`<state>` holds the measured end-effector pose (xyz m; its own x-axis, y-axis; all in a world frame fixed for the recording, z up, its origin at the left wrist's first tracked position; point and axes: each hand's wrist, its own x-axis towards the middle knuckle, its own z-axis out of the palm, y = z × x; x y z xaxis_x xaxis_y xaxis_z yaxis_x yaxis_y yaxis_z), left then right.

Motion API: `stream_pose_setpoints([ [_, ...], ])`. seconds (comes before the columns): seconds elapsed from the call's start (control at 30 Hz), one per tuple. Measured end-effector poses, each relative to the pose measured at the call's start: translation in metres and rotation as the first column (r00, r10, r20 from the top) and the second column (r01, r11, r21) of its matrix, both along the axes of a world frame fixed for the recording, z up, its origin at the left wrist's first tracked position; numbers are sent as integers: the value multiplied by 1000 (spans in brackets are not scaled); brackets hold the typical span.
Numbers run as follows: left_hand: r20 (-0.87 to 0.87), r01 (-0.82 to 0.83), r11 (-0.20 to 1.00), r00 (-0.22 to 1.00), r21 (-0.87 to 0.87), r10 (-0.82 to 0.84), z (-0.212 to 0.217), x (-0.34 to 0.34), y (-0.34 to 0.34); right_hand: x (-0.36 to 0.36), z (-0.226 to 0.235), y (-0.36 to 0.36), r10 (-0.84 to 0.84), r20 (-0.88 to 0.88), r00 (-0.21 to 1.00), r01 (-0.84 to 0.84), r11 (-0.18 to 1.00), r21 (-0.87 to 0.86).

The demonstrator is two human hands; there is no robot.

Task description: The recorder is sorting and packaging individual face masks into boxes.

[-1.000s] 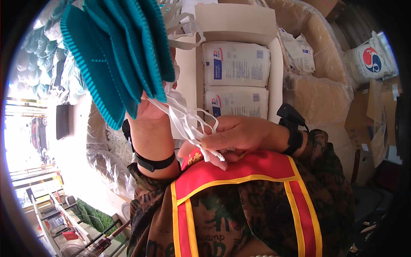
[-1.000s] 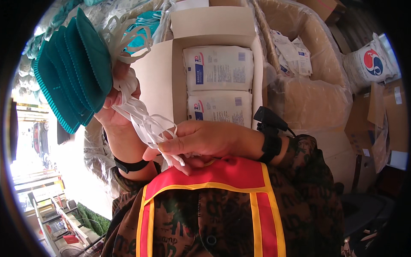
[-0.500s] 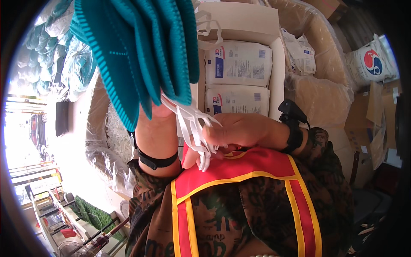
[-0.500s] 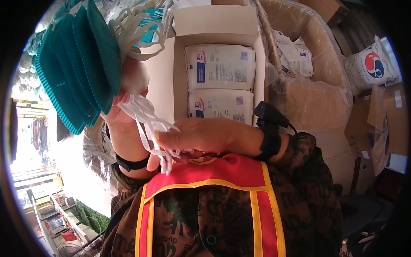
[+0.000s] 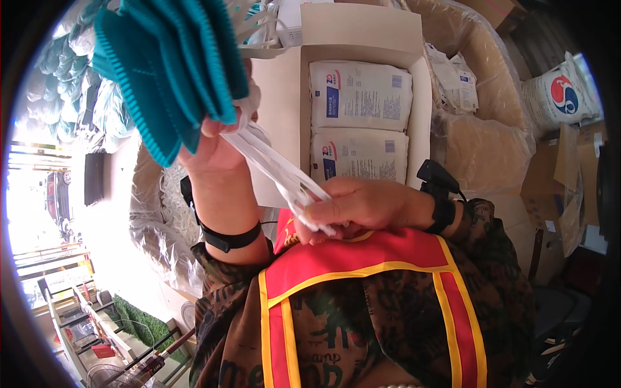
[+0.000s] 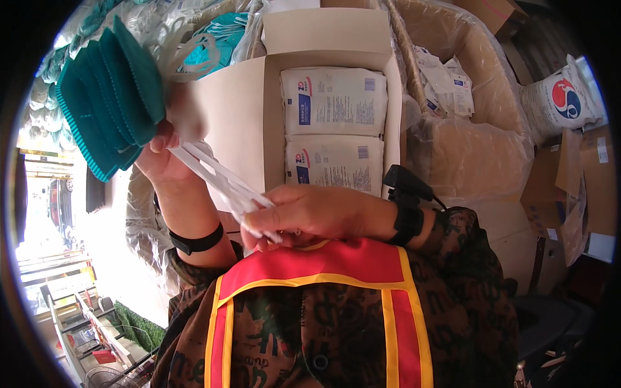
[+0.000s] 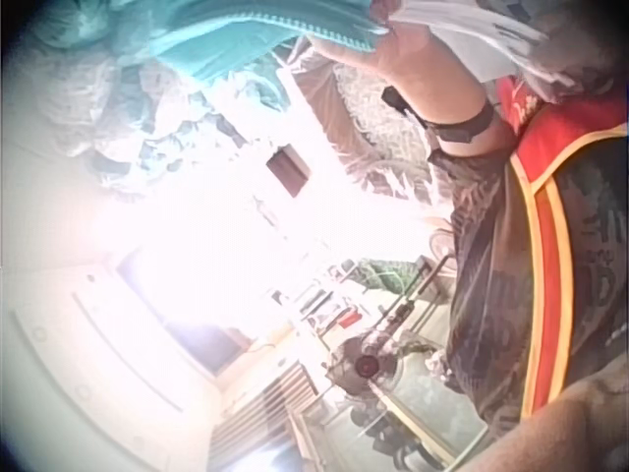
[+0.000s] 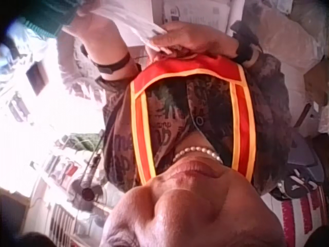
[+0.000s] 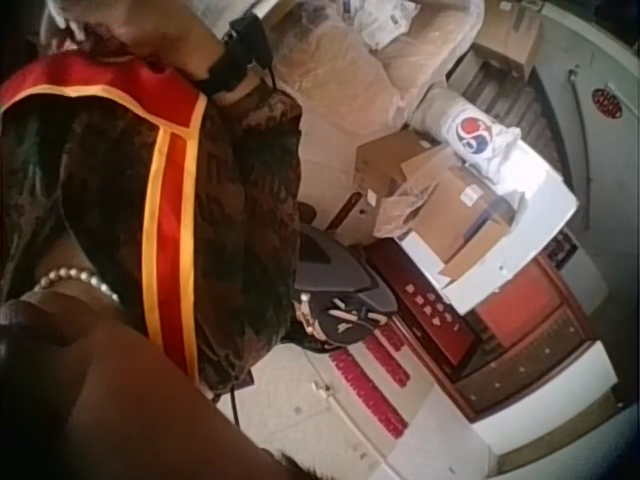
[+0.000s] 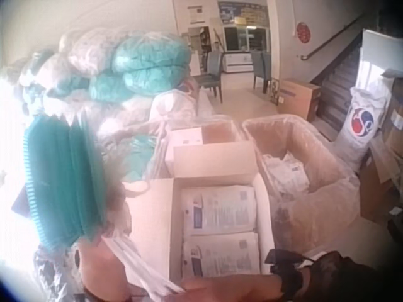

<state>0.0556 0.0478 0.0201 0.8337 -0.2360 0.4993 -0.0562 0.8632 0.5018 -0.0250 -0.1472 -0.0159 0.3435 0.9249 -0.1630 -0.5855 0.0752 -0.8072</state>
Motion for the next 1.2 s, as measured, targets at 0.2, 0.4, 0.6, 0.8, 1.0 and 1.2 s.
stream_pose_setpoints([
  [0.2, 12, -37, 998, 999, 49, 36, -8, 2, 9, 3, 2, 0, -88, -34, 996, 87, 996, -32],
  [0.4, 69, -85, 976, 995, 201, 72, -21, 9, 25, 5, 6, 6, -114, -9, 993, 114, 992, -56],
  [0.6, -164, -109, 993, 980, 39, 115, -7, -11, -8, 8, 19, 7, -79, 34, 996, 81, 995, -50],
  [0.8, -127, -110, 993, 985, 33, 114, -3, -10, -8, 9, 7, 4, -89, 58, 994, 92, 995, -41],
  [1.0, -22, 220, 971, 975, -96, -223, -9, 13, 19, 7, 12, 0, -99, 60, 993, 106, 983, -147],
  [1.2, -47, 102, 993, 993, -58, -105, 3, 20, 86, 5, -1, -35, -197, 168, 966, 225, 960, -168],
])
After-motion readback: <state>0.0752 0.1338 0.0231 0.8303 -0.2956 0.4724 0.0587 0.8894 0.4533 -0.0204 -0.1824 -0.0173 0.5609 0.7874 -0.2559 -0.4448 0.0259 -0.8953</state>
